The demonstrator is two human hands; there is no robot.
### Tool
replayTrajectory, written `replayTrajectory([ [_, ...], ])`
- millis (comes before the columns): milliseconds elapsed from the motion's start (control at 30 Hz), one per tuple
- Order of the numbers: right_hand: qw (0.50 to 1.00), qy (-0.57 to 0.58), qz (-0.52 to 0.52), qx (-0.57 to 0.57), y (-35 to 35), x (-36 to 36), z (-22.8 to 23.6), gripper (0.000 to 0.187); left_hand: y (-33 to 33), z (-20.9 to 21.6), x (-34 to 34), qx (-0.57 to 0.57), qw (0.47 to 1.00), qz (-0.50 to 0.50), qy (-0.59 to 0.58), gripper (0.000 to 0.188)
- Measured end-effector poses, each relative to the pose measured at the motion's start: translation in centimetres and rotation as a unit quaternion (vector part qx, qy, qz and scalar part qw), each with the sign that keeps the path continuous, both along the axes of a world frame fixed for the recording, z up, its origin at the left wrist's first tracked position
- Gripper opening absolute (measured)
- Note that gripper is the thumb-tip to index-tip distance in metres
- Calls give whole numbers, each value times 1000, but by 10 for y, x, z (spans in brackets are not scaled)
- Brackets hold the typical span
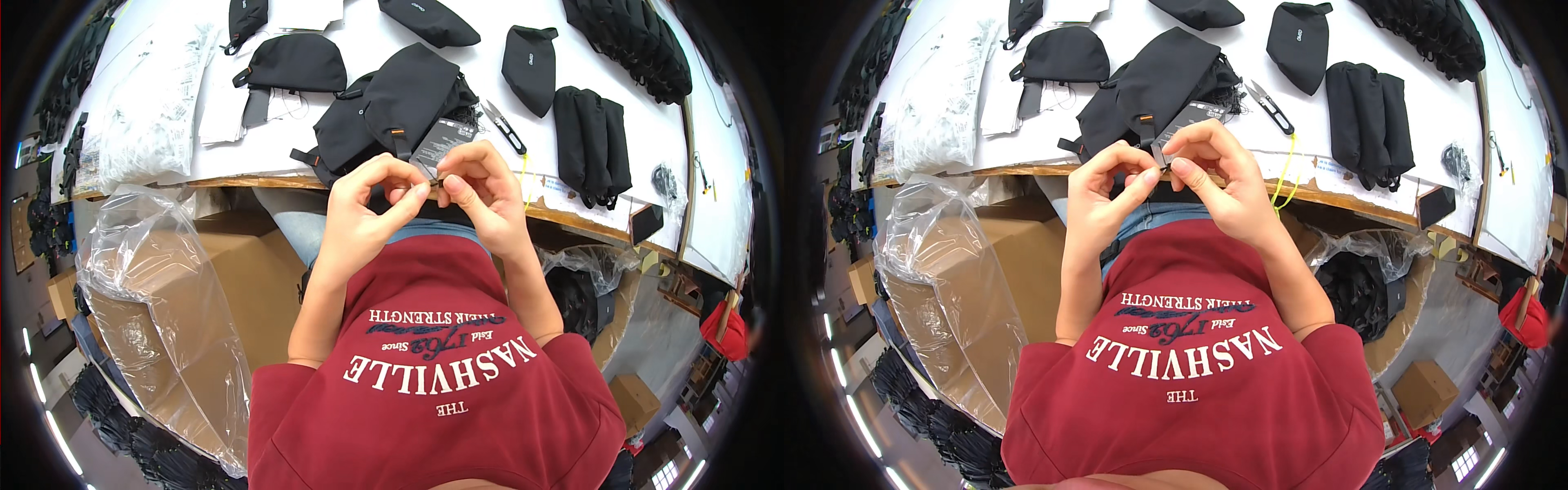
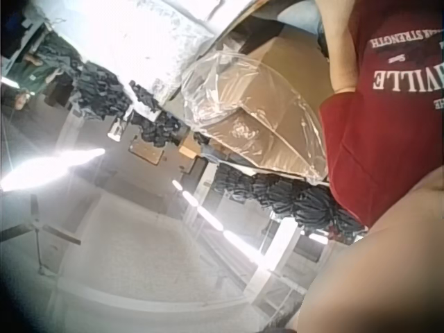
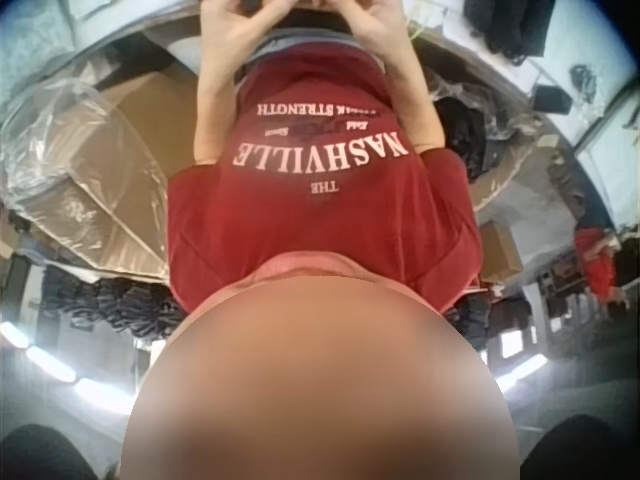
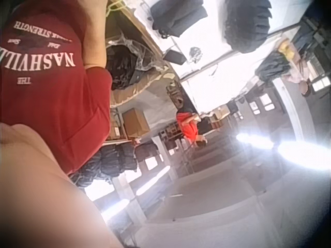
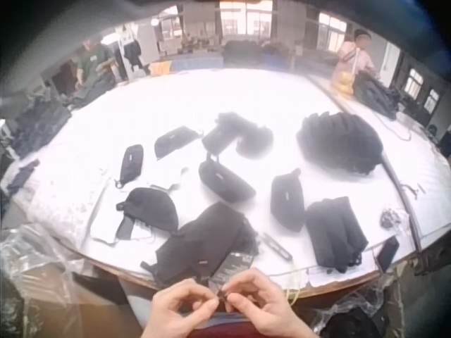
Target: Sort and attach tags to black fabric bags in a manufacturing environment.
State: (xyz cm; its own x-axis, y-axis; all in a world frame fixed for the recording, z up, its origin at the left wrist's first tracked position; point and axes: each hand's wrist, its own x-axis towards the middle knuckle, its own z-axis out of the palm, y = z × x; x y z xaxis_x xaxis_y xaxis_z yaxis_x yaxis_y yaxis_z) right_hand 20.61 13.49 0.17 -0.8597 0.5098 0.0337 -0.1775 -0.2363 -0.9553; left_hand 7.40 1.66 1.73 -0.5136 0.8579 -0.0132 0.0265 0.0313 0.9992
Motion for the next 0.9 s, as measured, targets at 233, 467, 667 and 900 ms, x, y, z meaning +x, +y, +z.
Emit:
replayTrajectory([
  [233, 998, -10, -1, 63, -2, 0, 0, 17, -2, -2, -1, 0, 999, -8, 40, 6],
  [467, 997, -27, 0, 74, -2, 0, 2, 16, -4, -3, -1, -8, 999, -15, 37, 6],
  [667, 987, -25, -25, 157, -2, -2, 2, 14, 2, -1, 2, -5, 996, -16, 86, 7],
  [900, 985, -32, -171, 16, 34, 7, -12, 6, 1, 10, 2, 21, 994, -29, 103, 7],
])
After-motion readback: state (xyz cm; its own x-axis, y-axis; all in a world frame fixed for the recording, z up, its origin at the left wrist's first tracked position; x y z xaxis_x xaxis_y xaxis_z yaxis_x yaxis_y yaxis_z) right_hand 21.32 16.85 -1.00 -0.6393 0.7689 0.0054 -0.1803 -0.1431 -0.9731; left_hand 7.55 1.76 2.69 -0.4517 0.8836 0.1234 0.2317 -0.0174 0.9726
